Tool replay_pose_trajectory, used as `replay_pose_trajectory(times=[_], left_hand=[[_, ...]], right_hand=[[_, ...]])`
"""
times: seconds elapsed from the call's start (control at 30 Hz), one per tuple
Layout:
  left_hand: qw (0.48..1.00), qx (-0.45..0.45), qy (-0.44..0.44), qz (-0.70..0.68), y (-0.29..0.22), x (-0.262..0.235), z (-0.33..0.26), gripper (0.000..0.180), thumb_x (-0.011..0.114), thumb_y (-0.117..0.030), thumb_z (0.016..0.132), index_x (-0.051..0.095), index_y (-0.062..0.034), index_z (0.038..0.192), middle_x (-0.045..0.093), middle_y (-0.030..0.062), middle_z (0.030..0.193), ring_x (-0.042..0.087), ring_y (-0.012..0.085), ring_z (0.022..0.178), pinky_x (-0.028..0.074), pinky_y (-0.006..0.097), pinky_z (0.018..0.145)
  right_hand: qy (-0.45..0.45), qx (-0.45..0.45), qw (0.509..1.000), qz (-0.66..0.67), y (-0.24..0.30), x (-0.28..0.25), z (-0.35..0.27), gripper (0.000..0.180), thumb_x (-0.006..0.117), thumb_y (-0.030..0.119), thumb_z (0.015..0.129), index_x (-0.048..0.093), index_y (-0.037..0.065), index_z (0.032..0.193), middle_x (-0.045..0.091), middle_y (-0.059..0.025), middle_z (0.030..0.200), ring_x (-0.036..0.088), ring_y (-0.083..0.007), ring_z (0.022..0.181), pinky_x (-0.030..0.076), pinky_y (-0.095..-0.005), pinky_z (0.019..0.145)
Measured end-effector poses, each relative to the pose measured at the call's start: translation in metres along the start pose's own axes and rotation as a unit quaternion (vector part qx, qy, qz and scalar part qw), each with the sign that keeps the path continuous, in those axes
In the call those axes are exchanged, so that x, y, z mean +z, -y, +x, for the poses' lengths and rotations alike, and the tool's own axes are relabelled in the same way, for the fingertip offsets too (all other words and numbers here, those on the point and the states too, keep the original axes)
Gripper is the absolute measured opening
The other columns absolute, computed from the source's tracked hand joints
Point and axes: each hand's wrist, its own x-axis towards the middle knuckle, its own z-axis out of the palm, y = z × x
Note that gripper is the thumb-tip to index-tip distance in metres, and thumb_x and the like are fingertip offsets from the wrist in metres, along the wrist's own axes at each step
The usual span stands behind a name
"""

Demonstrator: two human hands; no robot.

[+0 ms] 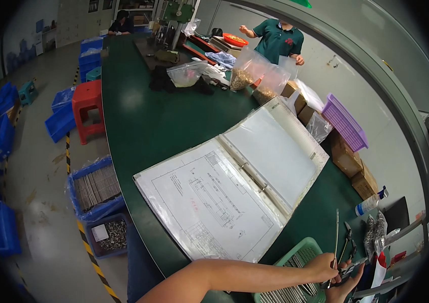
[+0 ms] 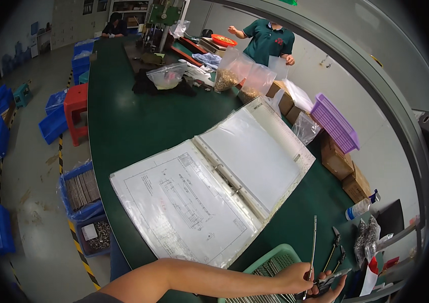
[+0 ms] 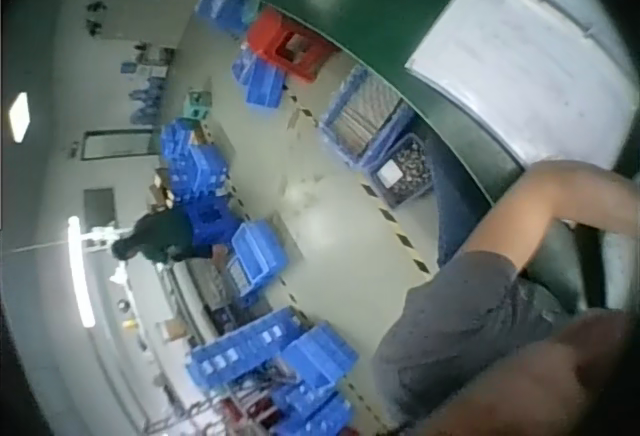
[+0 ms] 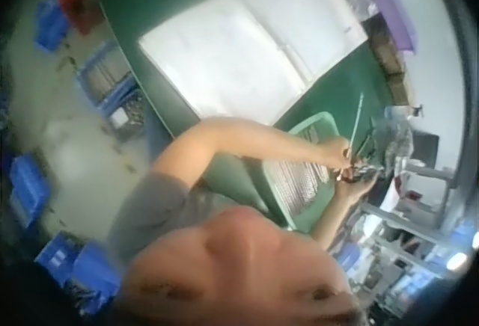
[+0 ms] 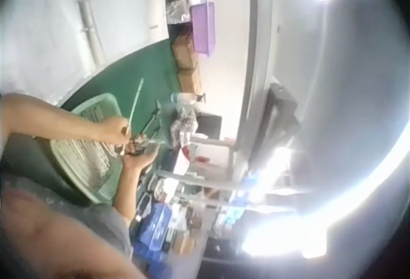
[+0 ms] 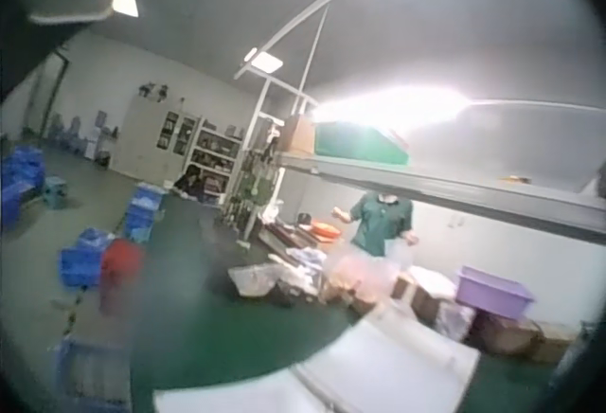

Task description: The person repeatedly picks up thin metal rods from a green basket and measures their diameter using a digital caliper. After each measurement, the rod is placed back into the basket. The person occasionally glances at a document on the table while performing the repetitive measurement task.

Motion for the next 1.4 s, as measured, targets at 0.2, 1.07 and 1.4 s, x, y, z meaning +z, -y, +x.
replay_pose_trajectory(times=[0.2,1.07,1.4], left_hand=[[0.994,0.023,0.015,0.104,-0.002,0.001,-0.001,0.011,0.055,-0.006,0.068,0.05,-0.0002,0.076,0.058,0.0091,0.067,0.058,0.0165,0.064,0.044,0.028,0.055],[0.995,0.035,0.071,0.055,0.003,0.0,0.003,0.01,0.056,-0.007,0.073,0.052,-0.0002,0.079,0.057,0.0056,0.07,0.054,0.0109,0.066,0.044,0.023,0.06],[0.99,0.063,0.099,0.078,0.007,0.002,0.004,0.008,0.055,-0.006,0.076,0.051,-0.0005,0.08,0.055,0.0036,0.072,0.052,0.0081,0.067,0.043,0.022,0.061]], right_hand=[[0.081,0.021,0.996,0.008,0.014,-0.019,-0.007,0.041,0.051,0.045,0.076,0.055,0.006,0.087,0.059,-0.0076,0.072,0.048,-0.0167,0.052,0.039,-0.0267,0.045],[0.042,-0.031,0.999,0.001,0.008,-0.007,-0.01,0.04,0.041,0.05,0.081,0.055,0.013,0.076,0.057,-0.0013,0.06,0.032,-0.0084,0.03,0.02,-0.0195,0.027],[0.054,-0.03,0.997,0.043,0.012,-0.011,-0.016,0.043,0.04,0.051,0.082,0.055,0.011,0.076,0.056,-0.0029,0.059,0.033,-0.0101,0.029,0.024,-0.0212,0.026]])
